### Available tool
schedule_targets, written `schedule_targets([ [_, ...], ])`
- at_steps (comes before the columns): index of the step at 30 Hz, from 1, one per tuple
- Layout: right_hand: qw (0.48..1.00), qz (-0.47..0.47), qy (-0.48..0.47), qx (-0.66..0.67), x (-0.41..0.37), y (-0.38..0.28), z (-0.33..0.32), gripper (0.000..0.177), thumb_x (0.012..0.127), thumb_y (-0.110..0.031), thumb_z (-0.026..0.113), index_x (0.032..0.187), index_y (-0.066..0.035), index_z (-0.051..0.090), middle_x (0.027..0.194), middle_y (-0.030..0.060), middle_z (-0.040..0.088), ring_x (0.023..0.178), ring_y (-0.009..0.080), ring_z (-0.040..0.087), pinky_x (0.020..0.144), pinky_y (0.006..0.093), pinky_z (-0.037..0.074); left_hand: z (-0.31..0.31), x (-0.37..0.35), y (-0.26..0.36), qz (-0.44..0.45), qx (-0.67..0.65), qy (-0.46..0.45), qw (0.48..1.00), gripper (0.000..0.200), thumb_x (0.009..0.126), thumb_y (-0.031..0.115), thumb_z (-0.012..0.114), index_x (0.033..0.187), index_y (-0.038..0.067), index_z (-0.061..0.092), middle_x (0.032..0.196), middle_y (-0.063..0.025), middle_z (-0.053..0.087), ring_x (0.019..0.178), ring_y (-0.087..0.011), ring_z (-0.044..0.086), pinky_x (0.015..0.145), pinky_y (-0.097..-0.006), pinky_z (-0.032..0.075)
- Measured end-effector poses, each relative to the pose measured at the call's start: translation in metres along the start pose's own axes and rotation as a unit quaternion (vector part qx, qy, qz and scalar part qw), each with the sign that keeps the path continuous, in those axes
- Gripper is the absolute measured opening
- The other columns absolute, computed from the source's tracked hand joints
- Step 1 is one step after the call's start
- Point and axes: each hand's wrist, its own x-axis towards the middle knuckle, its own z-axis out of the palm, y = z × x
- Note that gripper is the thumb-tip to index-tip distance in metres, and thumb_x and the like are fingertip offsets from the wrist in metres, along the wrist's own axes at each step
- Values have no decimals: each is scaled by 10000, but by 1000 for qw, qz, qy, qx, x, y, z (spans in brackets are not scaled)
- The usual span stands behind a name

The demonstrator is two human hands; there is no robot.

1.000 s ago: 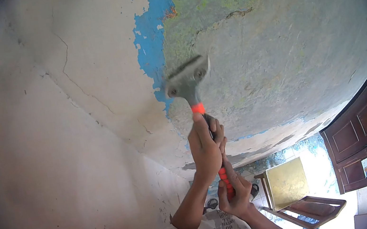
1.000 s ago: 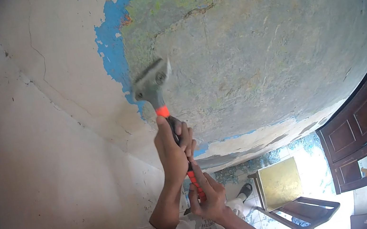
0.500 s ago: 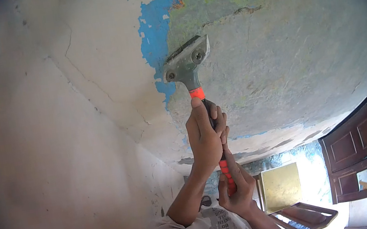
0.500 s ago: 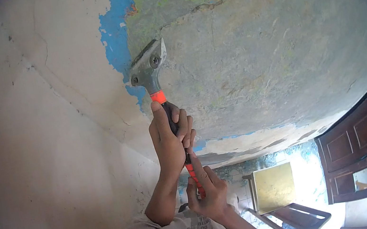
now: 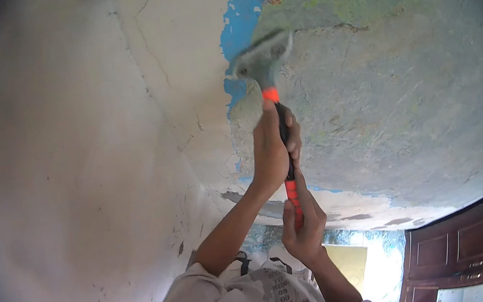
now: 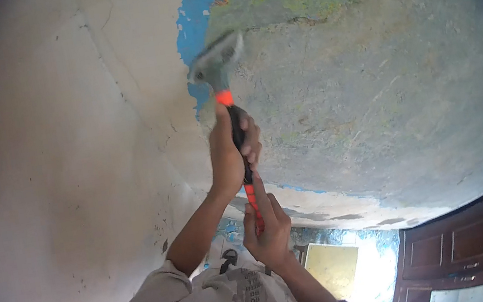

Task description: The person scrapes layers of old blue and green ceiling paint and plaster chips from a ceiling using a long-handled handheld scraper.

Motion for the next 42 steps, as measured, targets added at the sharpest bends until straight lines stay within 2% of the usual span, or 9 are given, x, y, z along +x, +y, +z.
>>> schedule_targets([
  [3, 1000, -6, -22, 6, -25, 27, -7, 571, 902, 35, 564, 1460, 49, 443, 851, 188, 620, 618, 254, 585, 557, 343, 475, -6, -22, -27, -19, 31, 1, 999, 455, 1082, 520, 272, 1024, 94, 423, 614, 12, 432, 455, -76, 414, 387, -238, 354],
  [6, 990, 83, -99, 46, -40, 31, -17, 510, 991, -67, 490, 1451, 130, 389, 1278, 330, 603, 1090, 375, 681, 891, 401, 524, -1, -42, -44, 0, 53, 30, 998, 413, 1092, 472, 301, 1056, 80, 428, 619, 17, 437, 462, -65, 412, 404, -229, 358],
  [9, 992, 66, -104, 40, -44, 33, -21, 525, 993, -85, 503, 1459, 123, 382, 1269, 301, 613, 1042, 350, 687, 901, 401, 521, 6, -50, -48, -2, 1, 56, 998, 402, 1100, 425, 322, 1117, 46, 454, 608, 38, 367, 458, -45, 340, 403, -215, 320],
  [12, 992, -18, -117, 34, -49, 53, -27, 533, 1003, -109, 498, 1471, 113, 373, 1150, 233, 647, 795, 248, 691, 723, 335, 551, 11, -53, -46, -4, -23, 76, 997, 411, 1104, 413, 315, 1127, 32, 469, 598, 49, 309, 457, -39, 281, 402, -210, 294],
  [17, 976, 28, -145, 158, -54, 62, -23, 542, 1008, -121, 481, 1487, 102, 358, 964, 142, 615, 502, 75, 509, 426, 228, 383, 9, -54, -41, -9, -26, 85, 996, 429, 1102, 428, 305, 1124, 34, 472, 587, 52, 299, 451, -40, 270, 399, -210, 287],
  [21, 974, 80, -151, 152, -44, 43, -25, 549, 928, -45, 527, 1448, 99, 429, 883, 172, 600, 635, 231, 554, 543, 355, 453, 2, -45, -37, -28, -68, 59, 996, 442, 1099, 450, 288, 1117, 46, 466, 574, 55, 288, 444, -43, 266, 389, -213, 281],
  [23, 992, 17, -105, 73, -42, 42, -19, 550, 909, -26, 537, 1437, 99, 446, 885, 180, 603, 632, 236, 564, 537, 352, 455, 1, -45, -39, -25, -81, 54, 995, 444, 1097, 460, 282, 1100, 54, 461, 570, 57, 287, 439, -44, 262, 384, -214, 280],
  [27, 988, 88, -100, 73, -47, 15, -12, 526, 935, -11, 507, 1416, 174, 406, 1275, 346, 592, 1164, 396, 628, 975, 422, 478, -6, -48, -31, -57, -96, 35, 993, 413, 1098, 449, 291, 1065, 68, 447, 578, 61, 288, 435, -41, 259, 384, -214, 274],
  [42, 994, 62, -87, 29, -56, 1, -4, 549, 944, -5, 493, 1430, 203, 345, 1269, 356, 584, 1141, 376, 642, 946, 378, 499, -4, -50, -15, -93, -92, 37, 991, 320, 1105, 385, 343, 968, 105, 418, 644, 59, 338, 497, -31, 275, 438, -212, 257],
])
